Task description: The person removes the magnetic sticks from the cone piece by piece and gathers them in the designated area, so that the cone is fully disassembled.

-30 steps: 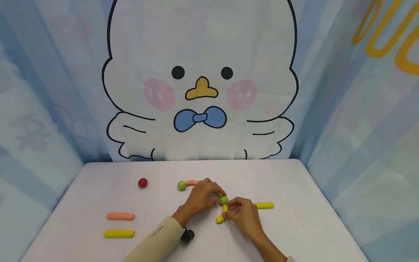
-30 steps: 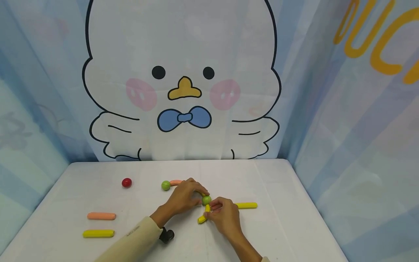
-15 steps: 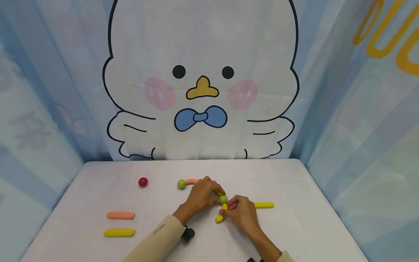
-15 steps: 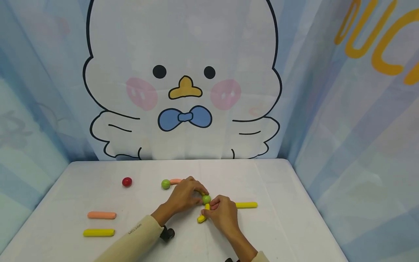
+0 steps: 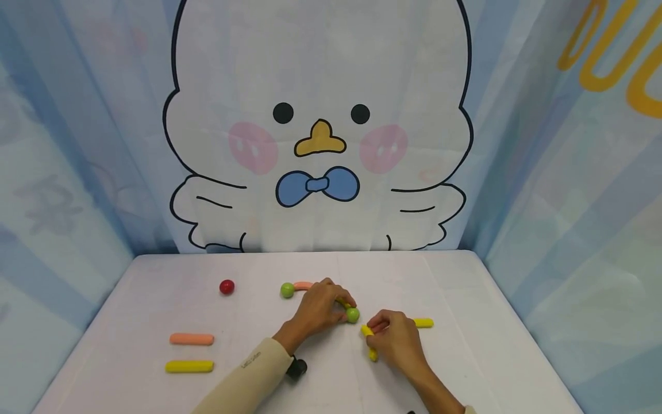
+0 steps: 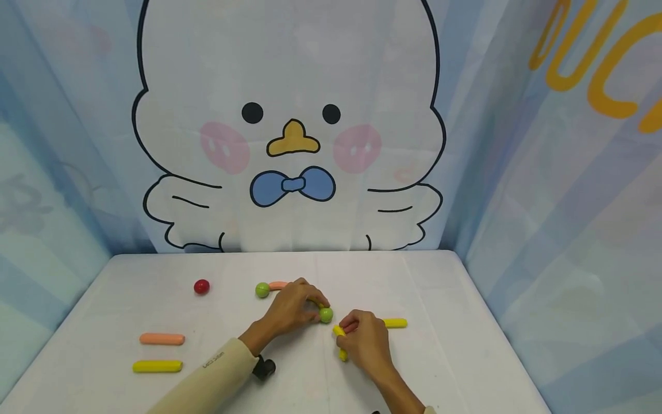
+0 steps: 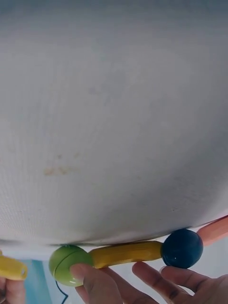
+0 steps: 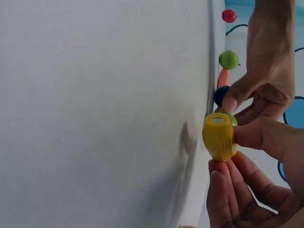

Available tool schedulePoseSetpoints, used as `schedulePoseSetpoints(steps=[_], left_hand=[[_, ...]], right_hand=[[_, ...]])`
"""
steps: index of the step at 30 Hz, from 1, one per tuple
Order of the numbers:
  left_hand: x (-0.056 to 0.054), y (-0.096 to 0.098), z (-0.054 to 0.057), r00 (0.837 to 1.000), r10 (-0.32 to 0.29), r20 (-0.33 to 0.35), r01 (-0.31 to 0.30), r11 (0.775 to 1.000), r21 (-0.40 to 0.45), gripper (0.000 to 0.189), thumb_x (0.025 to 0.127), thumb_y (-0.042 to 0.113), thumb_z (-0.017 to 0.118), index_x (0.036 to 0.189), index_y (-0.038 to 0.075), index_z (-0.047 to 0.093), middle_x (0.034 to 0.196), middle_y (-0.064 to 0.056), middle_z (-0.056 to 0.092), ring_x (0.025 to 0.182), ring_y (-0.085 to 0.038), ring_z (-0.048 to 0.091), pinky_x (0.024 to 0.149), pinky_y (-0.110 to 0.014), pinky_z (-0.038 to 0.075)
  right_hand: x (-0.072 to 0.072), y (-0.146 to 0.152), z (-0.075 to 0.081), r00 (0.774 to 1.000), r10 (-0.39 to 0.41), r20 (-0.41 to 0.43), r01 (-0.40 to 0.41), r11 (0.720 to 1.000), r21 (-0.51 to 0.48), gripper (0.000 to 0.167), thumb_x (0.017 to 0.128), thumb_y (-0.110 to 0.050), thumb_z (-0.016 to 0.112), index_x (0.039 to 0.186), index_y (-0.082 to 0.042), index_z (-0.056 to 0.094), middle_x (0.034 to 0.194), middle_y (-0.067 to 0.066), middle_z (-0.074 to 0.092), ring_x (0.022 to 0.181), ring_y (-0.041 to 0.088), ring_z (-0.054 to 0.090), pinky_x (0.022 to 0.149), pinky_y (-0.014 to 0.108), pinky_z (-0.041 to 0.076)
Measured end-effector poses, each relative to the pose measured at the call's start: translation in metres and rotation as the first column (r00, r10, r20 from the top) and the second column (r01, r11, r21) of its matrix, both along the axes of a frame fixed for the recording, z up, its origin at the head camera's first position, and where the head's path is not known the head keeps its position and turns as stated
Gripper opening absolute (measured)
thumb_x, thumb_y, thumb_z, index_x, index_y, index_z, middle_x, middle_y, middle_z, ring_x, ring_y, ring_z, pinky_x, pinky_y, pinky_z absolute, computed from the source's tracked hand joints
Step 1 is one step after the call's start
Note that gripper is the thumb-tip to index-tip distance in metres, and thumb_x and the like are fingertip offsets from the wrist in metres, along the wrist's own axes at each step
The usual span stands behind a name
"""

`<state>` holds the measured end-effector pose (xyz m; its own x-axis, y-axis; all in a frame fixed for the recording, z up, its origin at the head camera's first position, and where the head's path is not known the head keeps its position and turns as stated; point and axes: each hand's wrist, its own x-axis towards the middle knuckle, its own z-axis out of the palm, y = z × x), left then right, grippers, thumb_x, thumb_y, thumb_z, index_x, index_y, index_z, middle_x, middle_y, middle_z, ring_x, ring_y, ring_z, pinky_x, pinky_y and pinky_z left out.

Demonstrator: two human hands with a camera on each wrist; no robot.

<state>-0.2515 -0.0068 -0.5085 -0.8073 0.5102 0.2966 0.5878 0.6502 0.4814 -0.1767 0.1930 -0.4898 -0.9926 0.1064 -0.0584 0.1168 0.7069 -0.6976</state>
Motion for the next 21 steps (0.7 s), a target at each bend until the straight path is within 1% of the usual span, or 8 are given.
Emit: schedulePoseSetpoints(steps=[6, 11, 14, 16, 18, 21], left_hand=[[0.001, -0.001, 0.003, 1.0, -0.008, 0.026, 0.008, 1.0, -0.004, 0.026, 0.083, 0.015, 0.092, 0.106, 0.023, 0.083, 0.104, 0.011, 0.081, 0.104, -0.015, 0.063, 0.089, -0.032, 0.054], [0.001, 0.001, 0.001, 1.0, -0.01, 0.004, 0.01, 1.0, -0.012, 0.033, 0.078, 0.022, 0.096, 0.109, 0.022, 0.084, 0.107, 0.01, 0.081, 0.103, -0.014, 0.063, 0.086, -0.03, 0.053], [0.001, 0.002, -0.001, 1.0, -0.014, -0.019, 0.013, 1.0, -0.025, 0.034, 0.077, 0.027, 0.098, 0.108, 0.021, 0.085, 0.109, 0.01, 0.081, 0.102, -0.013, 0.063, 0.085, -0.029, 0.053], [0.001, 0.003, -0.001, 1.0, -0.012, -0.022, 0.012, 0.999, -0.031, 0.033, 0.077, 0.029, 0.097, 0.107, 0.021, 0.085, 0.109, 0.009, 0.081, 0.102, -0.014, 0.063, 0.087, -0.031, 0.054], [0.003, 0.004, 0.0, 1.0, -0.009, -0.019, 0.008, 0.999, -0.035, 0.032, 0.078, 0.029, 0.097, 0.107, 0.021, 0.084, 0.108, 0.009, 0.08, 0.103, -0.014, 0.064, 0.089, -0.032, 0.054], [0.004, 0.005, 0.001, 1.0, 0.0, 0.007, 0.0, 0.999, -0.039, 0.031, 0.079, 0.029, 0.096, 0.107, 0.021, 0.084, 0.107, 0.009, 0.08, 0.104, -0.013, 0.065, 0.092, -0.033, 0.055]], right_hand=[[0.003, 0.023, 0.005, 0.998, -0.06, -0.021, 0.061, 0.998, 0.02, 0.02, 0.076, -0.005, 0.09, 0.089, -0.015, 0.077, 0.085, -0.002, 0.072, 0.075, 0.01, 0.066, 0.068, 0.024, 0.055], [0.005, 0.041, 0.002, 0.996, -0.089, -0.032, 0.09, 0.994, 0.055, 0.019, 0.077, -0.005, 0.089, 0.09, -0.014, 0.079, 0.086, -0.002, 0.074, 0.075, 0.01, 0.067, 0.068, 0.026, 0.055], [0.006, 0.047, -0.001, 0.995, -0.094, -0.033, 0.096, 0.993, 0.062, 0.019, 0.077, -0.005, 0.089, 0.09, -0.014, 0.079, 0.085, -0.002, 0.074, 0.075, 0.01, 0.067, 0.068, 0.026, 0.054], [0.007, 0.05, -0.002, 0.995, -0.092, -0.034, 0.094, 0.994, 0.059, 0.019, 0.076, -0.004, 0.089, 0.09, -0.013, 0.08, 0.085, -0.002, 0.075, 0.075, 0.01, 0.068, 0.068, 0.026, 0.054], [0.008, 0.051, -0.003, 0.995, -0.089, -0.038, 0.091, 0.994, 0.054, 0.019, 0.076, -0.004, 0.089, 0.09, -0.013, 0.08, 0.085, -0.002, 0.075, 0.074, 0.01, 0.068, 0.067, 0.025, 0.055], [0.008, 0.053, -0.005, 0.995, -0.086, -0.044, 0.088, 0.995, 0.048, 0.019, 0.076, -0.004, 0.09, 0.09, -0.012, 0.08, 0.086, -0.001, 0.076, 0.074, 0.01, 0.068, 0.067, 0.025, 0.055]])
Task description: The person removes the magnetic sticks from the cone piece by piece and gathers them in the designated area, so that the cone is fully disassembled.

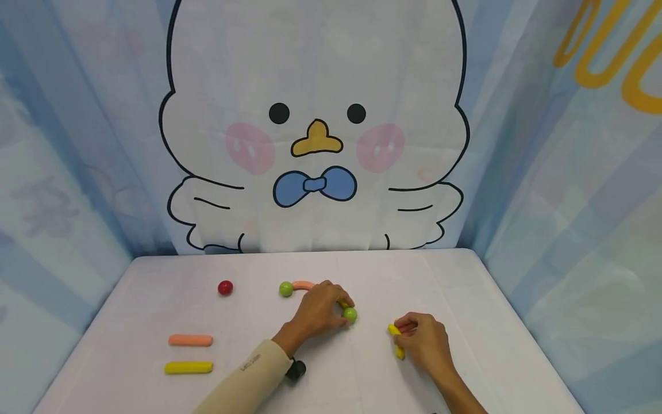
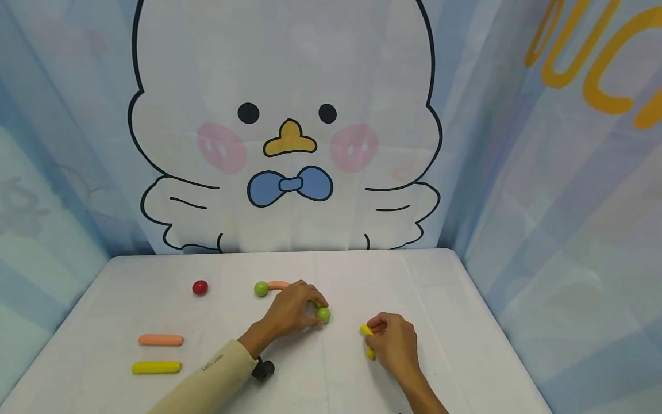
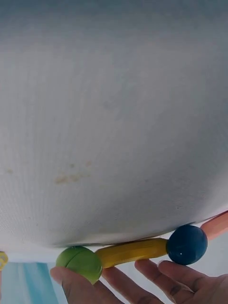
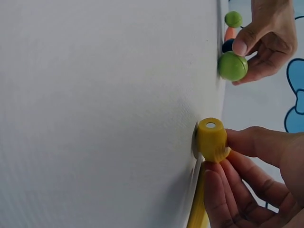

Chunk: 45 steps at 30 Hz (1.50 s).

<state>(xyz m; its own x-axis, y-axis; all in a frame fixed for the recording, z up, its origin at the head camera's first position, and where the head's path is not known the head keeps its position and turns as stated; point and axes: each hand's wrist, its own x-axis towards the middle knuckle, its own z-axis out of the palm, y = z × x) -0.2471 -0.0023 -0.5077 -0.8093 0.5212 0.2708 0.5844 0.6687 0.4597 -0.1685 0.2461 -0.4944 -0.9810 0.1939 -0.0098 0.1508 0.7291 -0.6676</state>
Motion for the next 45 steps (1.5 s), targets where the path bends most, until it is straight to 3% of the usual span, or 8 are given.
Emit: schedulePoseSetpoints(steps=[8, 14, 19, 24, 29, 35, 40, 45], left_hand=[[0.002, -0.003, 0.002, 0.997, 0.002, 0.074, -0.003, 1.0, 0.016, 0.029, 0.079, 0.031, 0.096, 0.102, 0.02, 0.082, 0.101, 0.01, 0.078, 0.102, -0.012, 0.066, 0.093, -0.031, 0.055], [0.003, -0.007, 0.002, 0.996, -0.004, 0.085, 0.001, 0.999, 0.036, 0.026, 0.078, 0.034, 0.096, 0.095, 0.021, 0.081, 0.096, 0.01, 0.077, 0.097, -0.013, 0.066, 0.088, -0.029, 0.054], [0.004, -0.013, 0.003, 0.994, -0.049, 0.093, 0.045, 0.998, 0.043, 0.023, 0.082, 0.023, 0.091, 0.102, 0.018, 0.081, 0.102, 0.006, 0.078, 0.098, -0.016, 0.067, 0.088, -0.029, 0.054], [0.009, -0.019, 0.003, 0.991, -0.09, 0.102, 0.086, 0.995, 0.044, 0.033, 0.083, 0.014, 0.088, 0.114, 0.014, 0.078, 0.11, 0.003, 0.078, 0.103, -0.018, 0.07, 0.095, -0.032, 0.056], [0.017, -0.023, 0.001, 0.996, -0.04, 0.086, 0.036, 0.998, 0.045, 0.04, 0.083, 0.025, 0.092, 0.119, 0.015, 0.076, 0.113, 0.001, 0.076, 0.109, -0.018, 0.067, 0.103, -0.039, 0.054], [0.021, -0.024, -0.004, 0.996, 0.051, 0.067, -0.054, 0.998, 0.044, 0.039, 0.083, 0.031, 0.094, 0.113, 0.014, 0.076, 0.109, 0.002, 0.076, 0.102, -0.015, 0.067, 0.096, -0.035, 0.056], [0.022, -0.024, -0.003, 0.991, 0.074, 0.109, -0.078, 0.997, 0.03, 0.028, 0.087, 0.028, 0.09, 0.109, 0.015, 0.079, 0.106, 0.003, 0.076, 0.1, -0.013, 0.067, 0.095, -0.034, 0.056], [0.022, -0.025, 0.0, 0.989, 0.064, 0.134, -0.068, 0.997, 0.025, 0.022, 0.088, 0.024, 0.087, 0.108, 0.018, 0.08, 0.103, 0.006, 0.075, 0.097, -0.014, 0.065, 0.09, -0.032, 0.055]], right_hand=[[0.0, 0.002, -0.002, 1.0, -0.005, 0.015, 0.005, 1.0, 0.002, 0.018, 0.075, -0.008, 0.092, 0.087, -0.011, 0.079, 0.083, -0.002, 0.075, 0.073, 0.009, 0.068, 0.068, 0.028, 0.053], [0.002, 0.002, -0.001, 1.0, 0.003, 0.012, -0.003, 1.0, 0.016, 0.019, 0.075, -0.011, 0.094, 0.087, -0.011, 0.079, 0.082, -0.003, 0.075, 0.073, 0.01, 0.069, 0.069, 0.031, 0.053], [0.002, 0.002, -0.001, 1.0, 0.004, -0.011, -0.004, 0.999, 0.034, 0.019, 0.076, -0.013, 0.094, 0.089, -0.012, 0.08, 0.082, -0.004, 0.075, 0.074, 0.009, 0.067, 0.07, 0.029, 0.052], [0.0, -0.001, -0.001, 1.0, -0.005, -0.01, 0.006, 0.999, 0.044, 0.019, 0.077, -0.012, 0.093, 0.091, -0.013, 0.08, 0.085, -0.004, 0.075, 0.077, 0.01, 0.067, 0.073, 0.029, 0.054], [-0.003, -0.005, 0.0, 1.0, 0.004, -0.03, -0.002, 0.998, 0.057, 0.02, 0.08, -0.012, 0.091, 0.096, -0.012, 0.08, 0.09, -0.001, 0.074, 0.082, 0.013, 0.065, 0.074, 0.028, 0.053], [-0.005, -0.009, 0.0, 0.997, 0.024, -0.079, -0.02, 0.999, 0.051, 0.02, 0.081, -0.013, 0.091, 0.098, -0.012, 0.08, 0.092, 0.001, 0.074, 0.084, 0.014, 0.066, 0.077, 0.028, 0.054], [-0.01, -0.015, 0.003, 0.996, 0.036, -0.076, -0.033, 0.999, 0.041, 0.02, 0.082, -0.013, 0.091, 0.098, -0.011, 0.081, 0.094, 0.002, 0.074, 0.085, 0.015, 0.067, 0.08, 0.034, 0.057], [-0.016, -0.023, 0.003, 0.993, 0.062, -0.098, -0.06, 0.998, 0.028, 0.021, 0.081, -0.013, 0.093, 0.098, -0.013, 0.082, 0.095, 0.001, 0.075, 0.087, 0.015, 0.066, 0.08, 0.03, 0.054]])
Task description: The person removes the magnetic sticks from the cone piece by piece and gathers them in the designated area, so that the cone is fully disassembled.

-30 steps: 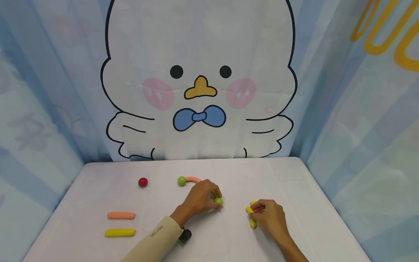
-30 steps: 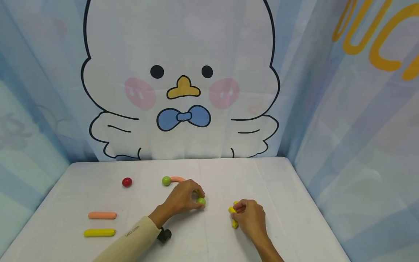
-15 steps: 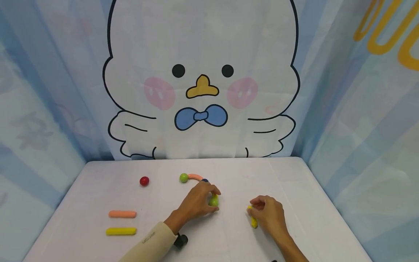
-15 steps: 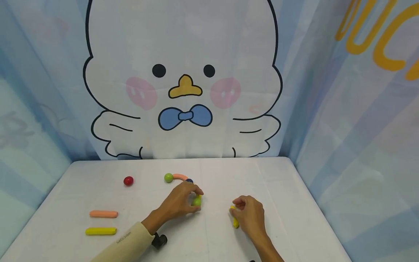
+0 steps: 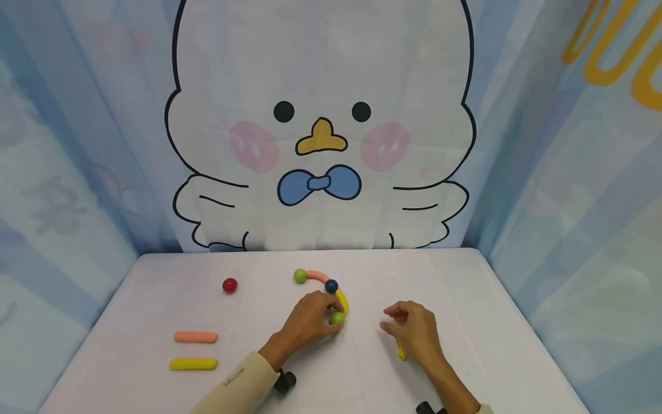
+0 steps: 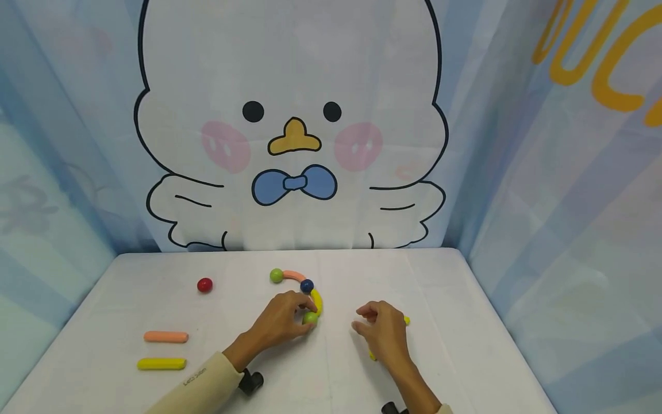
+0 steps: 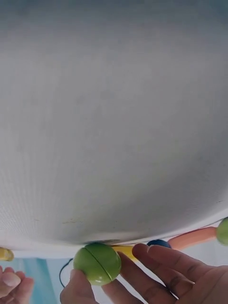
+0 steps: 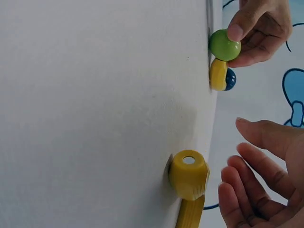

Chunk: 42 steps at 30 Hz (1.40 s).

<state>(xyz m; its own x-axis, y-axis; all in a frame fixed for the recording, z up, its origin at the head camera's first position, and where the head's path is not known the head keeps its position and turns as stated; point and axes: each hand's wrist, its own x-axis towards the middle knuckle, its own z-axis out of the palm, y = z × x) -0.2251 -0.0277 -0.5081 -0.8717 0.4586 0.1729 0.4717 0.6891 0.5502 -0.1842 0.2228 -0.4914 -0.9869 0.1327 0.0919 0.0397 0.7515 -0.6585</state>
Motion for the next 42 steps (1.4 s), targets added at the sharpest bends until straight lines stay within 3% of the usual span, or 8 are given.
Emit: schedulePoseSetpoints(steps=[3, 12, 18, 25, 35, 42], left_hand=[[-0.001, -0.002, 0.001, 1.0, -0.009, 0.025, 0.009, 1.0, 0.005, 0.022, 0.087, 0.022, 0.087, 0.107, 0.019, 0.08, 0.102, 0.009, 0.075, 0.095, -0.013, 0.064, 0.088, -0.031, 0.054], [-0.002, -0.008, 0.003, 0.985, -0.027, 0.171, 0.017, 0.998, 0.061, 0.028, 0.088, 0.015, 0.086, 0.114, 0.021, 0.079, 0.109, 0.009, 0.076, 0.102, -0.014, 0.062, 0.098, -0.041, 0.051], [-0.002, -0.008, -0.001, 0.989, 0.023, 0.143, -0.03, 0.999, 0.046, 0.034, 0.085, 0.03, 0.091, 0.114, 0.019, 0.077, 0.103, 0.007, 0.073, 0.097, -0.011, 0.059, 0.089, -0.032, 0.052], [-0.001, -0.007, -0.005, 0.992, 0.057, 0.114, -0.062, 0.997, 0.044, 0.03, 0.084, 0.031, 0.092, 0.106, 0.018, 0.079, 0.093, 0.008, 0.072, 0.086, -0.008, 0.051, 0.077, -0.026, 0.044], [0.001, -0.01, -0.005, 0.994, 0.042, 0.098, -0.049, 0.997, 0.065, 0.028, 0.085, 0.028, 0.091, 0.108, 0.016, 0.08, 0.094, 0.006, 0.074, 0.087, -0.011, 0.055, 0.077, -0.025, 0.044], [0.003, -0.016, 0.001, 0.985, 0.004, 0.17, -0.022, 0.995, 0.102, 0.027, 0.088, 0.015, 0.088, 0.113, 0.013, 0.079, 0.1, 0.004, 0.074, 0.093, -0.017, 0.063, 0.085, -0.032, 0.05]], right_hand=[[-0.005, -0.006, -0.001, 1.0, 0.025, -0.016, -0.025, 0.999, -0.025, 0.023, 0.08, -0.012, 0.093, 0.1, -0.014, 0.082, 0.095, 0.0, 0.076, 0.087, 0.013, 0.067, 0.079, 0.026, 0.055], [-0.023, -0.026, -0.004, 0.995, 0.093, 0.029, -0.089, 0.99, -0.113, 0.022, 0.085, -0.011, 0.09, 0.105, -0.016, 0.081, 0.094, -0.002, 0.075, 0.084, 0.011, 0.066, 0.079, 0.021, 0.058], [-0.037, -0.04, -0.007, 0.986, 0.166, 0.026, -0.161, 0.977, -0.14, 0.02, 0.087, -0.011, 0.088, 0.106, -0.016, 0.081, 0.095, 0.0, 0.076, 0.085, 0.011, 0.068, 0.083, 0.03, 0.061], [-0.055, -0.055, -0.012, 0.973, 0.228, 0.034, -0.219, 0.96, -0.172, 0.017, 0.087, -0.009, 0.087, 0.103, -0.014, 0.083, 0.102, 0.003, 0.079, 0.085, 0.013, 0.072, 0.081, 0.032, 0.063], [-0.065, -0.065, -0.015, 0.978, 0.193, 0.08, -0.175, 0.966, -0.191, 0.012, 0.084, -0.01, 0.089, 0.095, -0.014, 0.084, 0.094, 0.001, 0.08, 0.078, 0.012, 0.071, 0.07, 0.028, 0.058], [-0.065, -0.067, -0.015, 0.981, 0.168, 0.099, -0.145, 0.968, -0.206, 0.012, 0.084, -0.011, 0.09, 0.094, -0.014, 0.085, 0.091, 0.0, 0.079, 0.077, 0.012, 0.069, 0.07, 0.027, 0.055]])
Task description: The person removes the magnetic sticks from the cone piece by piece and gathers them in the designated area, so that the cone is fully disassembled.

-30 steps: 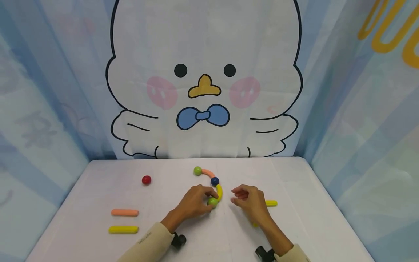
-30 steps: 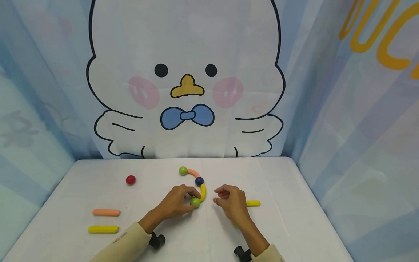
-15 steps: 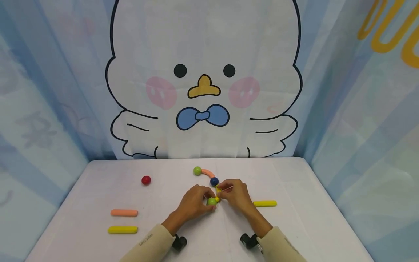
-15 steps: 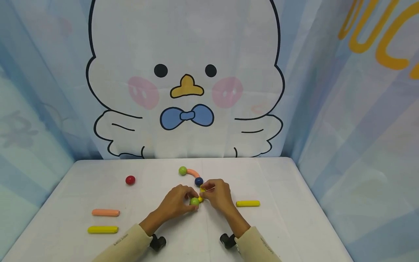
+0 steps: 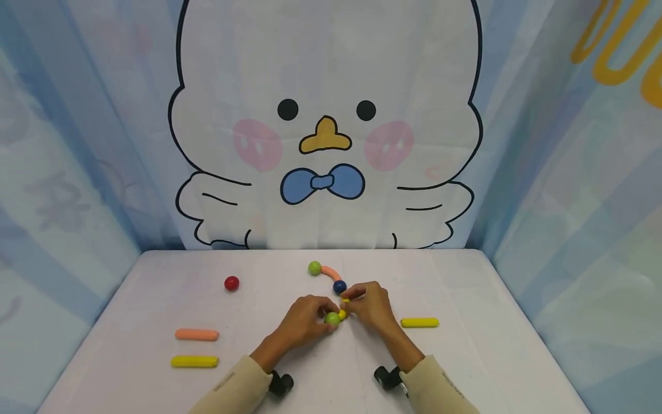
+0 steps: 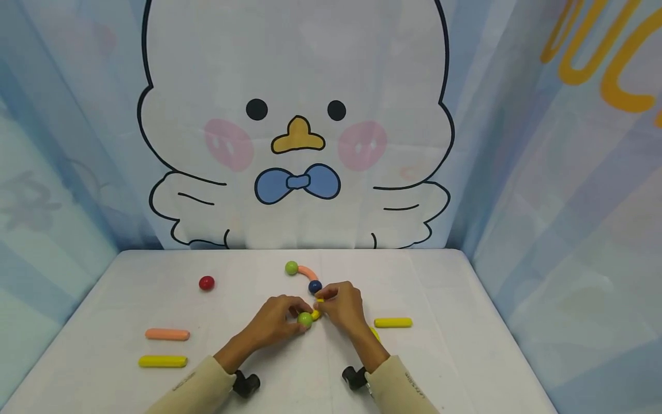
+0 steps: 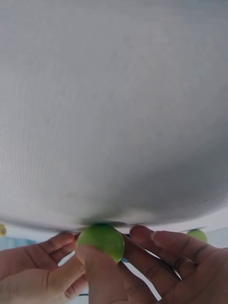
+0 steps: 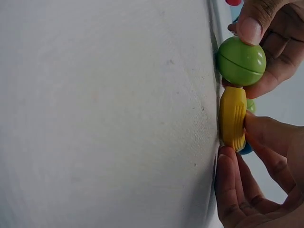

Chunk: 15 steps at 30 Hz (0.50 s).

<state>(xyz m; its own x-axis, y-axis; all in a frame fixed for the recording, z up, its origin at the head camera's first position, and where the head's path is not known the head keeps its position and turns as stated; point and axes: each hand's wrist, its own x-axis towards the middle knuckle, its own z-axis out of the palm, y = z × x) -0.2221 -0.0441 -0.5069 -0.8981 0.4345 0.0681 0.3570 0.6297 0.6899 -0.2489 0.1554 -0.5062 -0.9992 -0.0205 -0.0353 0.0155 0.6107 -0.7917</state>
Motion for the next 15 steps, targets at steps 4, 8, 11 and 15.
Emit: schedulePoseSetpoints(steps=[4, 8, 11, 15], left_hand=[[0.002, -0.006, 0.002, 0.999, -0.016, 0.039, 0.014, 0.999, 0.035, 0.029, 0.086, 0.006, 0.087, 0.113, 0.013, 0.079, 0.104, 0.004, 0.076, 0.096, -0.015, 0.066, 0.088, -0.033, 0.053], [0.005, -0.013, 0.004, 0.997, 0.002, 0.074, -0.006, 0.999, 0.053, 0.033, 0.085, 0.002, 0.086, 0.114, 0.015, 0.079, 0.109, 0.005, 0.076, 0.099, -0.013, 0.066, 0.086, -0.031, 0.054], [0.009, -0.02, 0.007, 0.996, 0.025, 0.086, -0.031, 0.997, 0.069, 0.034, 0.087, 0.002, 0.085, 0.116, 0.016, 0.078, 0.113, 0.005, 0.075, 0.103, -0.013, 0.066, 0.086, -0.028, 0.055], [0.014, -0.032, 0.013, 0.996, 0.053, 0.078, -0.061, 0.994, 0.094, 0.034, 0.089, 0.002, 0.083, 0.119, 0.018, 0.077, 0.117, 0.005, 0.073, 0.106, -0.014, 0.067, 0.086, -0.026, 0.057]], right_hand=[[0.0, 0.0, -0.001, 1.0, -0.005, -0.008, 0.005, 1.0, 0.0, 0.012, 0.084, -0.01, 0.089, 0.095, -0.015, 0.085, 0.093, 0.001, 0.079, 0.077, 0.012, 0.069, 0.071, 0.028, 0.055], [0.0, -0.001, -0.002, 1.0, -0.01, -0.008, 0.01, 1.0, 0.006, 0.013, 0.084, -0.01, 0.089, 0.095, -0.016, 0.085, 0.095, 0.0, 0.08, 0.078, 0.011, 0.069, 0.071, 0.027, 0.055], [-0.001, -0.001, -0.002, 1.0, -0.012, -0.002, 0.012, 1.0, 0.008, 0.014, 0.084, -0.01, 0.089, 0.096, -0.017, 0.085, 0.095, 0.0, 0.079, 0.078, 0.011, 0.068, 0.071, 0.027, 0.055], [-0.001, -0.002, -0.002, 1.0, -0.016, 0.01, 0.016, 1.0, -0.001, 0.014, 0.085, -0.011, 0.089, 0.097, -0.017, 0.085, 0.097, 0.0, 0.079, 0.078, 0.012, 0.069, 0.073, 0.028, 0.057]])
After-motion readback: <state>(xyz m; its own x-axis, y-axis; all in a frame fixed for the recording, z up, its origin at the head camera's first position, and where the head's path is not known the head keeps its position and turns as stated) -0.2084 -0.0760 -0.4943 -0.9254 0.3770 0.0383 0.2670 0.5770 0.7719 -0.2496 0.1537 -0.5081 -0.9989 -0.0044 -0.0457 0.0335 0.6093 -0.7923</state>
